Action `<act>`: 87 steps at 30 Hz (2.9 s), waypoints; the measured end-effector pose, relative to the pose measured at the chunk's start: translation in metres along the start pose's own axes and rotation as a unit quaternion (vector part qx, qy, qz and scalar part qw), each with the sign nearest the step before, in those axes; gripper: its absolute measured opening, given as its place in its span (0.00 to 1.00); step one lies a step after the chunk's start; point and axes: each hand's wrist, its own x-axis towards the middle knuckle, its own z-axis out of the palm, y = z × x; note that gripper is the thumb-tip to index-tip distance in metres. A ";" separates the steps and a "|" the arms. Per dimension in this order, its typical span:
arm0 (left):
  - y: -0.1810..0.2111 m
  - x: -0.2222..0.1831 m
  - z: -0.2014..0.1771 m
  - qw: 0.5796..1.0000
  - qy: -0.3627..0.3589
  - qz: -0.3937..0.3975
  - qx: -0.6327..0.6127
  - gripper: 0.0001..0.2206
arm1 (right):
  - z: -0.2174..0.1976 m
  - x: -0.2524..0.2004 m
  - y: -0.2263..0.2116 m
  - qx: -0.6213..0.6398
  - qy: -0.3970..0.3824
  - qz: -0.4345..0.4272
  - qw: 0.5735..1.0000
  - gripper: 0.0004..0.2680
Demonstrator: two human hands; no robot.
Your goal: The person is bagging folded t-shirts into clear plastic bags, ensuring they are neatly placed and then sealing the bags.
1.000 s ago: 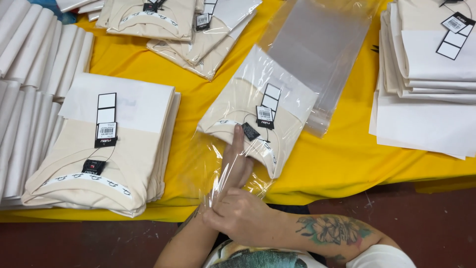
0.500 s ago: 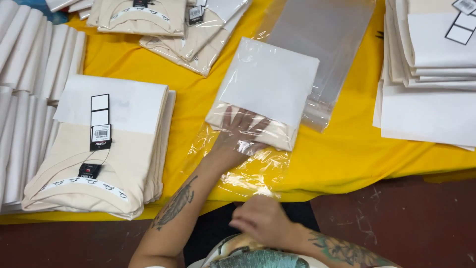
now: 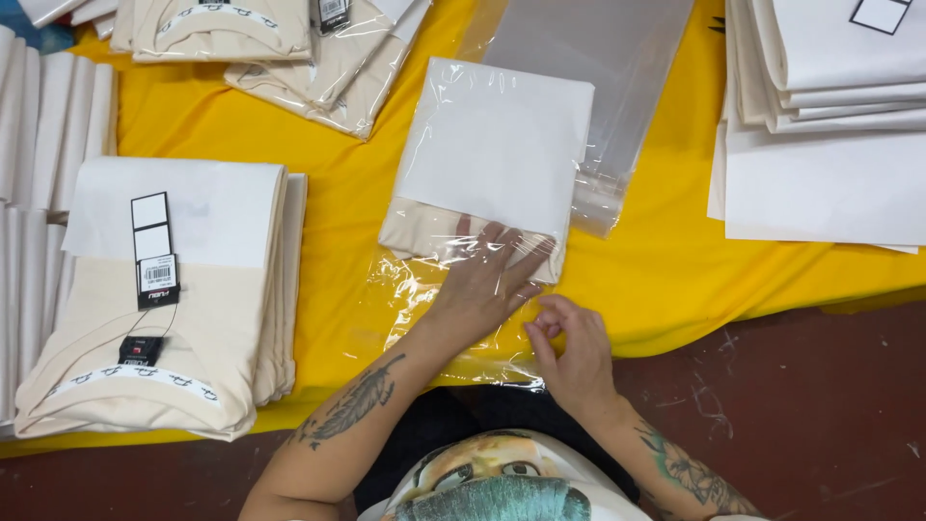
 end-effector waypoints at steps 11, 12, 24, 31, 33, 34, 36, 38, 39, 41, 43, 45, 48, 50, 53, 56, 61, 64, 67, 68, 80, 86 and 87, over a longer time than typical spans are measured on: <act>-0.004 0.001 0.001 0.991 0.076 0.106 -0.038 0.19 | -0.011 -0.004 0.026 0.049 0.040 -0.062 0.996 0.13; -0.006 0.000 0.003 0.988 0.094 0.114 -0.037 0.18 | -0.014 0.000 0.036 0.024 0.084 -0.072 0.994 0.15; -0.021 -0.058 -0.021 0.986 0.074 -0.148 -0.005 0.31 | -0.003 0.131 -0.015 -0.173 -0.234 -0.071 0.954 0.22; -0.026 -0.096 -0.006 0.976 0.186 -0.108 -0.030 0.24 | -0.003 0.092 -0.028 -0.251 -0.287 -0.125 0.916 0.34; -0.028 -0.115 -0.007 0.972 0.204 -0.068 -0.090 0.22 | 0.004 0.077 -0.024 -0.243 -0.235 -0.127 0.932 0.26; -0.031 -0.120 -0.004 0.972 0.202 -0.072 -0.092 0.22 | 0.010 0.090 -0.008 -0.241 -0.240 -0.128 0.932 0.26; -0.034 -0.135 0.000 0.983 0.142 -0.051 -0.104 0.21 | 0.024 0.110 0.021 -0.247 -0.171 -0.225 0.927 0.29; -0.035 -0.133 -0.005 0.980 0.154 -0.058 -0.112 0.18 | 0.016 0.146 0.013 -0.271 -0.193 -0.225 0.916 0.29; -0.037 -0.130 -0.008 0.976 0.172 -0.058 -0.118 0.15 | 0.012 0.167 0.008 -0.300 -0.208 -0.225 0.903 0.31; -0.036 -0.132 -0.014 0.976 0.176 -0.081 -0.100 0.14 | 0.015 0.175 0.005 -0.262 -0.200 -0.223 0.917 0.31; -0.036 -0.132 -0.015 0.975 0.178 -0.103 -0.085 0.12 | 0.020 0.180 0.000 -0.223 -0.195 -0.218 0.930 0.31; -0.037 -0.132 -0.014 0.972 0.186 -0.113 -0.091 0.13 | 0.028 0.174 -0.009 -0.202 -0.186 -0.263 0.925 0.30; -0.032 -0.124 -0.016 0.974 0.179 -0.103 -0.093 0.12 | 0.038 0.169 -0.011 -0.205 -0.254 -0.202 0.923 0.32; -0.025 -0.117 -0.032 0.975 0.162 -0.098 -0.114 0.12 | 0.038 0.171 -0.013 -0.207 -0.270 -0.192 0.921 0.32; -0.021 -0.109 -0.039 0.978 0.115 -0.095 -0.143 0.11 | 0.037 0.171 -0.010 -0.197 -0.274 -0.191 0.922 0.31; -0.021 -0.106 -0.037 0.979 0.093 -0.077 -0.165 0.08 | 0.036 0.170 -0.005 -0.185 -0.251 -0.234 0.921 0.30; -0.019 -0.101 -0.045 0.974 0.093 -0.056 -0.199 0.03 | 0.036 0.170 -0.002 -0.176 -0.225 -0.270 0.919 0.30; -0.019 -0.096 -0.049 0.969 0.071 -0.072 -0.226 0.02 | 0.036 0.171 -0.002 -0.174 -0.232 -0.265 0.919 0.31; -0.018 -0.094 -0.048 0.974 0.054 -0.081 -0.206 0.03 | 0.036 0.171 -0.003 -0.172 -0.240 -0.258 0.920 0.31; -0.017 -0.094 -0.048 0.978 0.051 -0.071 -0.191 0.04 | 0.036 0.171 -0.003 -0.169 -0.239 -0.259 0.921 0.31; -0.011 -0.113 -0.062 0.985 0.028 0.005 -0.169 0.06 | 0.036 0.172 -0.007 -0.175 -0.254 -0.243 0.920 0.30; -0.004 -0.184 -0.085 0.921 -0.155 -0.043 -0.355 0.09 | 0.036 0.171 -0.009 -0.175 -0.265 -0.230 0.920 0.31; -0.006 -0.202 -0.089 0.885 -0.238 -0.081 -0.393 0.08 | 0.037 0.171 -0.010 -0.172 -0.266 -0.229 0.920 0.31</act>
